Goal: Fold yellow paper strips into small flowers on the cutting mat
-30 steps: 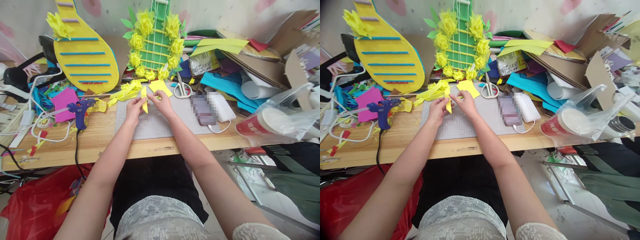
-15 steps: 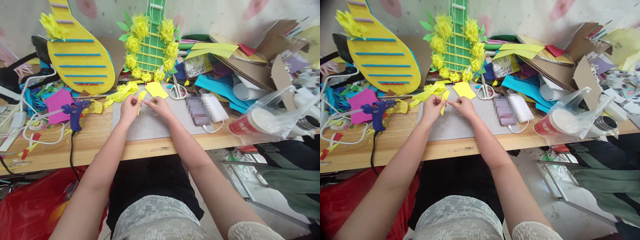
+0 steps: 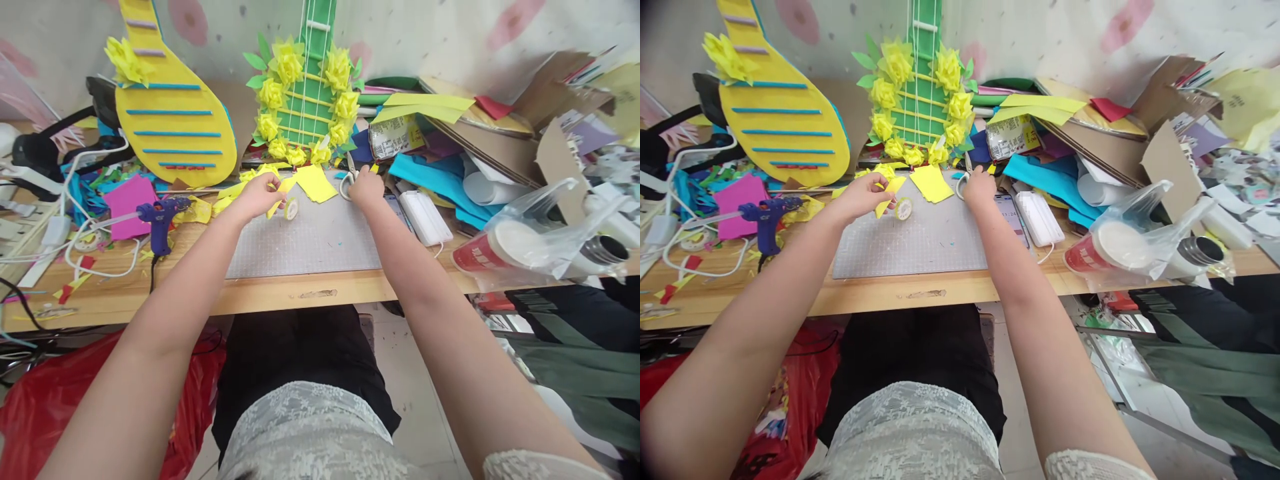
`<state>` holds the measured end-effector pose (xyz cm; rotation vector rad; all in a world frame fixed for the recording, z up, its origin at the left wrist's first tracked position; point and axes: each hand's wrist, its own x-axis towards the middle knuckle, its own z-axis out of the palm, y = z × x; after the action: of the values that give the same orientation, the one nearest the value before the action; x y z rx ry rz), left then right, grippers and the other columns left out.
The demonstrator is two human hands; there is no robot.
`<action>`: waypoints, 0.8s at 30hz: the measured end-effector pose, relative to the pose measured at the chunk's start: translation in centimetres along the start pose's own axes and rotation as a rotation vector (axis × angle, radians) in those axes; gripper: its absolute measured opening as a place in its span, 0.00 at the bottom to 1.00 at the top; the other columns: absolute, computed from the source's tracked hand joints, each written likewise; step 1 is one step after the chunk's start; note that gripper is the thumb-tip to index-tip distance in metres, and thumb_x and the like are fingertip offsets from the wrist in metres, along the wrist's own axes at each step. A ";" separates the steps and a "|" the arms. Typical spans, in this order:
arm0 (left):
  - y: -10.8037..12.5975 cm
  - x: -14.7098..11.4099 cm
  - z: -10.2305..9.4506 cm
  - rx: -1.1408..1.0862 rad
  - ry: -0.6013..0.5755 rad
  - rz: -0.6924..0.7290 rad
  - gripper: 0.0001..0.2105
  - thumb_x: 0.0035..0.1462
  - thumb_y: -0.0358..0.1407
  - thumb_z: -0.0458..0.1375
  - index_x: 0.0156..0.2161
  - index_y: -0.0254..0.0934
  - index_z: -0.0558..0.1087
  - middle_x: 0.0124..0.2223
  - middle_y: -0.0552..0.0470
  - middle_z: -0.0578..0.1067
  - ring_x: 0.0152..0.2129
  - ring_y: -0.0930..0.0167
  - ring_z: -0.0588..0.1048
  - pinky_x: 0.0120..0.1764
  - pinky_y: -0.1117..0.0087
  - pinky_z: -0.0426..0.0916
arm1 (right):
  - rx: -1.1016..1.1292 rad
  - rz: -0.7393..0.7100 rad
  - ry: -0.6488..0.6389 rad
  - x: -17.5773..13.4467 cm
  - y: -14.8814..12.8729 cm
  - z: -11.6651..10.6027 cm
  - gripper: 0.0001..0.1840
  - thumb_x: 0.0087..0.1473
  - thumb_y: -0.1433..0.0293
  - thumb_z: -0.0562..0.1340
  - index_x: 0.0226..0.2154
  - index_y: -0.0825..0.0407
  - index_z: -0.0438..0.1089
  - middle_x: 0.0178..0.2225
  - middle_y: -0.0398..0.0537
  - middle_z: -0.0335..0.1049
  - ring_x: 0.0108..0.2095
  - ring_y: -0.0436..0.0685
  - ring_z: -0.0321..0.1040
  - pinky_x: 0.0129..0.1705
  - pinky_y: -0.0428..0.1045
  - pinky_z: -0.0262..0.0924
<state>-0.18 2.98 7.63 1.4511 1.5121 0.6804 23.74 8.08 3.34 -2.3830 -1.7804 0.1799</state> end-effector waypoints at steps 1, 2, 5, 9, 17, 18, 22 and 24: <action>0.1 0.0 -0.3 0.025 -0.014 -0.002 0.09 0.53 0.25 0.56 0.31 0.39 0.59 0.27 0.54 0.73 0.24 0.71 0.74 0.29 0.71 0.66 | 0.003 0.001 -0.023 0.0 -0.3 0.0 0.26 0.52 0.73 0.59 0.53 0.64 0.58 0.53 0.72 0.64 0.54 0.68 0.64 0.51 0.56 0.59; 0.3 0.0 -0.6 0.045 -0.023 0.000 0.10 0.52 0.25 0.56 0.31 0.39 0.59 0.27 0.53 0.73 0.24 0.71 0.74 0.29 0.71 0.65 | 0.006 0.009 -0.044 0.1 -0.6 -0.1 0.27 0.51 0.73 0.60 0.53 0.65 0.58 0.52 0.72 0.65 0.53 0.68 0.65 0.50 0.56 0.59; 0.7 0.0 -1.5 0.092 -0.041 -0.003 0.10 0.50 0.25 0.58 0.31 0.39 0.59 0.29 0.51 0.75 0.27 0.69 0.75 0.29 0.72 0.63 | 0.001 0.006 -0.050 0.2 -0.7 -0.8 0.28 0.50 0.73 0.61 0.53 0.66 0.59 0.51 0.72 0.67 0.52 0.68 0.67 0.50 0.56 0.60; 1.3 0.1 -2.2 0.176 -0.034 0.016 0.10 0.47 0.26 0.59 0.31 0.39 0.60 0.30 0.50 0.76 0.29 0.67 0.75 0.29 0.72 0.60 | 0.022 -0.045 -0.056 -0.4 0.7 -3.1 0.21 0.49 0.68 0.62 0.46 0.62 0.68 0.47 0.66 0.72 0.50 0.70 0.68 0.49 0.57 0.62; 1.8 1.2 -3.1 0.337 -0.029 0.091 0.11 0.43 0.30 0.60 0.33 0.40 0.64 0.31 0.53 0.75 0.34 0.69 0.74 0.35 0.72 0.62 | 0.293 -0.290 -0.183 -3.7 4.3 -5.5 0.20 0.42 0.64 0.67 0.39 0.54 0.71 0.38 0.49 0.72 0.35 0.55 0.66 0.35 0.49 0.57; 1.9 1.2 -3.2 0.341 -0.046 0.087 0.11 0.43 0.30 0.59 0.34 0.40 0.64 0.31 0.53 0.75 0.34 0.69 0.74 0.35 0.72 0.62 | 0.259 -0.345 -0.164 -3.9 4.3 -5.3 0.22 0.41 0.60 0.67 0.39 0.53 0.71 0.39 0.49 0.72 0.35 0.55 0.65 0.35 0.49 0.56; 2.3 1.2 -3.3 0.373 -0.100 0.069 0.12 0.44 0.31 0.59 0.37 0.41 0.66 0.30 0.55 0.75 0.34 0.68 0.75 0.36 0.71 0.63 | 0.079 -0.548 -0.123 -4.4 3.4 -4.6 0.26 0.44 0.49 0.64 0.36 0.53 0.71 0.38 0.51 0.72 0.37 0.58 0.66 0.35 0.49 0.51; 2.3 1.2 -3.4 0.368 -0.118 0.076 0.12 0.44 0.31 0.60 0.36 0.41 0.66 0.29 0.55 0.75 0.35 0.68 0.75 0.37 0.72 0.63 | 0.003 -0.609 -0.131 -4.6 2.7 -4.4 0.26 0.46 0.47 0.61 0.37 0.52 0.71 0.38 0.51 0.73 0.37 0.58 0.66 0.35 0.49 0.50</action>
<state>-1.92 5.20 10.85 1.7986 1.5506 0.3623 25.77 2.65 7.09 -1.7474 -2.4578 0.2590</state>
